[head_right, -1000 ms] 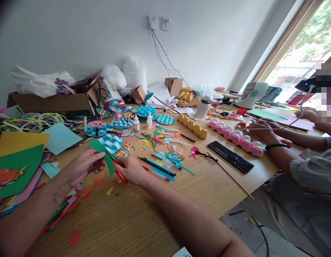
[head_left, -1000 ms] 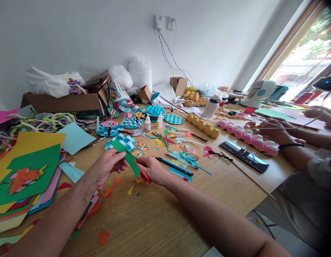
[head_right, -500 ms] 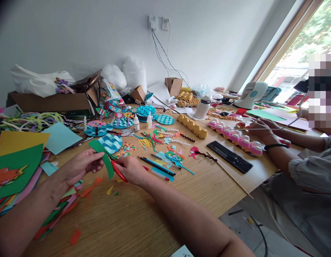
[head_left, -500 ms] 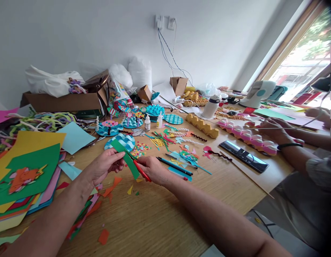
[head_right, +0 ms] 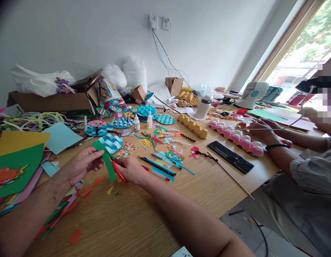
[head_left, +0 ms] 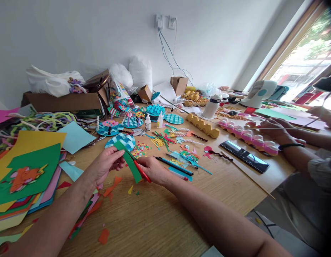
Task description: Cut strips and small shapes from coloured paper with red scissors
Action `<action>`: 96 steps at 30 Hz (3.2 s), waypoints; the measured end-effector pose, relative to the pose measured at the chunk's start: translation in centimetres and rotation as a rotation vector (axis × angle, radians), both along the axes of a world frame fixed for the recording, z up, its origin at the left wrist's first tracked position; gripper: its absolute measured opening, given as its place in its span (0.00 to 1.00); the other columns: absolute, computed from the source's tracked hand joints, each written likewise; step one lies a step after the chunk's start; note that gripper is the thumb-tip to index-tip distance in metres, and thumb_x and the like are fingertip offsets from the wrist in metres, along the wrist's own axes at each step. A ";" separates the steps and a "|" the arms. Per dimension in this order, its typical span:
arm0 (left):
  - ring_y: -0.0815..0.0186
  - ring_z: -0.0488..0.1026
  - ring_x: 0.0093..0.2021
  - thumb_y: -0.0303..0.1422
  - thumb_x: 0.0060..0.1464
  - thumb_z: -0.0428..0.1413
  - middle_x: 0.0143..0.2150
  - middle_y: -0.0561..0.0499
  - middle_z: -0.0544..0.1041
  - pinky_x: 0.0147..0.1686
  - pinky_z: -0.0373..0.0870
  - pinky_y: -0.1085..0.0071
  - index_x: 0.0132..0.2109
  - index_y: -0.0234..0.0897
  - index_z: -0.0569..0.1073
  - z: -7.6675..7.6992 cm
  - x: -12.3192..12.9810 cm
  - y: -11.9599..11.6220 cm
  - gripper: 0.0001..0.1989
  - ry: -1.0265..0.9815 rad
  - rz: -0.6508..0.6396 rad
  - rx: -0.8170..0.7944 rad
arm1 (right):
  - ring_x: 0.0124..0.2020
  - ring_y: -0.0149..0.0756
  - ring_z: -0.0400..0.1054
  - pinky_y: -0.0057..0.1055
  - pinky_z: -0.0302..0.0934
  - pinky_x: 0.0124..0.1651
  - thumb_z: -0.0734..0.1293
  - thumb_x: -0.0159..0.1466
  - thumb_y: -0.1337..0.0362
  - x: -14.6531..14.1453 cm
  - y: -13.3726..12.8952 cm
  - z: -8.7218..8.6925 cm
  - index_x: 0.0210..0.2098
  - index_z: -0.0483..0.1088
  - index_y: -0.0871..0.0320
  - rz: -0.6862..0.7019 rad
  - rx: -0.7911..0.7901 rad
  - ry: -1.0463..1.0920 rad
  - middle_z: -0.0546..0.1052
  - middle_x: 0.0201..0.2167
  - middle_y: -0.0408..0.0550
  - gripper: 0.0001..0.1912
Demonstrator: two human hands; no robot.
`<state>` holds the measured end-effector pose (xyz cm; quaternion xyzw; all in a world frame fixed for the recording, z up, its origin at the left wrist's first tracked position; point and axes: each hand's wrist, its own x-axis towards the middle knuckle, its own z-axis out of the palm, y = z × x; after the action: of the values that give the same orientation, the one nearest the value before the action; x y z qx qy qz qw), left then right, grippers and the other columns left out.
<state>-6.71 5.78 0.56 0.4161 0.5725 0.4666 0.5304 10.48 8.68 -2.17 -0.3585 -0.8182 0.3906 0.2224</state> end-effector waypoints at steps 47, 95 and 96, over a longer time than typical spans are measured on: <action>0.74 0.66 0.18 0.39 0.41 0.61 0.19 0.57 0.72 0.16 0.58 0.80 0.27 0.37 0.65 -0.4 -0.1 0.0 0.14 -0.074 -0.030 0.042 | 0.20 0.24 0.50 0.22 0.43 0.23 0.57 0.63 0.58 0.1 0.3 -0.3 0.22 0.64 0.61 -0.031 0.064 -0.018 0.60 0.15 0.38 0.18; 0.68 0.73 0.32 0.32 0.42 0.61 0.33 0.50 0.78 0.30 0.67 0.75 0.34 0.36 0.76 -1.2 0.2 0.2 0.09 -0.160 -0.154 0.051 | 0.23 0.26 0.54 0.22 0.46 0.25 0.57 0.63 0.54 -0.1 0.6 -1.1 0.25 0.67 0.62 -0.015 0.049 0.019 0.63 0.19 0.40 0.19; 0.66 0.73 0.35 0.33 0.43 0.60 0.35 0.49 0.78 0.33 0.68 0.73 0.36 0.35 0.76 -1.2 0.2 0.2 0.10 -0.166 -0.172 0.069 | 0.23 0.26 0.54 0.22 0.46 0.25 0.57 0.63 0.54 -0.1 0.6 -1.1 0.25 0.67 0.63 -0.007 0.041 0.029 0.63 0.19 0.40 0.19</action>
<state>-6.53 6.02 -0.67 0.4416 0.4724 0.4718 0.5994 10.43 9.30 -3.24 -0.3510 -0.8214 0.3781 0.2431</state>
